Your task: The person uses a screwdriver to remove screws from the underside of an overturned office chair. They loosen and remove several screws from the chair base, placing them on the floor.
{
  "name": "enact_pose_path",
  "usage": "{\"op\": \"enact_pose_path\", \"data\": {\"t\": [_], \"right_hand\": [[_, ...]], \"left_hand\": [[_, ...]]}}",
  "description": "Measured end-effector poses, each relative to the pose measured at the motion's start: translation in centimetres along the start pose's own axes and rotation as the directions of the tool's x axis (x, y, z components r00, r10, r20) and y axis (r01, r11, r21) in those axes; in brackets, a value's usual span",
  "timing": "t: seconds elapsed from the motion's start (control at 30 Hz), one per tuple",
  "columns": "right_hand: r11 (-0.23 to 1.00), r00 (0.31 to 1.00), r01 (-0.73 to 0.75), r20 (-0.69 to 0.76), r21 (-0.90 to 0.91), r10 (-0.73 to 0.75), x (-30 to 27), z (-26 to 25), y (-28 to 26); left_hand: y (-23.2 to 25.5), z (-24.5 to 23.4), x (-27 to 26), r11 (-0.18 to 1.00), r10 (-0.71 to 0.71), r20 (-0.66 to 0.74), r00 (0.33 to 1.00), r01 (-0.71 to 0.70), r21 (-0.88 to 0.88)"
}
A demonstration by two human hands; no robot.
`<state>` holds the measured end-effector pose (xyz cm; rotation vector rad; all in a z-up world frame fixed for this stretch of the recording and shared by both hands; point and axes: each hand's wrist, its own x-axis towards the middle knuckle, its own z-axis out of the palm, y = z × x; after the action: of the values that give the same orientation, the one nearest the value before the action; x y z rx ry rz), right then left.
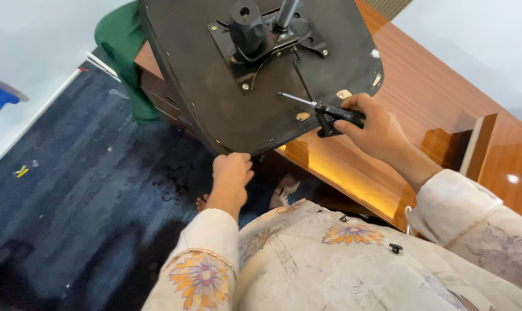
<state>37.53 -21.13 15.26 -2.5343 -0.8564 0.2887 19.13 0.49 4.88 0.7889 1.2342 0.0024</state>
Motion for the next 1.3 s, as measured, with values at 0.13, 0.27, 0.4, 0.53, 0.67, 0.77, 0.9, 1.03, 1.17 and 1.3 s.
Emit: {"op": "enact_pose_path", "data": {"t": [0.13,0.27,0.4,0.53,0.67,0.77,0.9,1.03,1.17,1.3], "right_hand": [[0.995,0.994,-0.103,0.027,0.015,0.102,-0.8,0.7,-1.8],[0.992,0.992,-0.128,0.016,0.005,0.128,-2.0,1.6,-3.2],[0.986,0.989,-0.148,0.003,0.079,0.148,-2.4,2.0,-4.6],[0.965,0.976,-0.217,0.007,0.150,0.218,-2.8,3.3,-6.7],[0.935,0.973,-0.230,0.055,0.271,0.224,-3.5,4.6,-9.3],[0.947,0.976,-0.213,0.098,0.242,0.194,-4.4,5.7,-11.2],[0.790,0.916,-0.399,0.228,0.465,0.329,-4.6,6.3,-12.8],[0.848,0.947,-0.310,0.217,0.431,0.236,-4.6,5.7,-12.6],[0.860,0.963,-0.253,0.204,0.442,0.178,-5.6,5.8,-11.4],[0.786,0.972,-0.221,0.201,0.578,0.126,-7.2,4.7,-8.7]], "left_hand": [[2.1,-2.0,0.5,0.996,0.038,0.080,0.996,-0.044,0.080],[3.2,-3.7,1.6,0.997,0.048,0.225,0.973,-0.062,0.055],[4.8,-4.0,2.9,0.998,0.009,0.222,0.975,-0.023,0.060],[7.0,-4.5,3.1,0.998,0.012,0.253,0.967,-0.026,0.054],[8.7,-6.2,2.1,0.996,0.054,0.246,0.968,-0.070,0.055],[9.2,-7.4,1.5,0.980,0.155,0.225,0.962,-0.178,0.086],[9.9,-7.2,1.5,0.954,0.255,0.255,0.932,-0.286,0.092],[9.5,-3.7,1.8,0.765,0.263,0.109,0.959,-0.276,0.582],[6.9,0.0,0.7,0.599,0.507,0.222,0.833,-0.526,0.604],[4.8,2.9,-1.8,0.491,0.629,0.264,0.731,-0.637,0.595]]}}
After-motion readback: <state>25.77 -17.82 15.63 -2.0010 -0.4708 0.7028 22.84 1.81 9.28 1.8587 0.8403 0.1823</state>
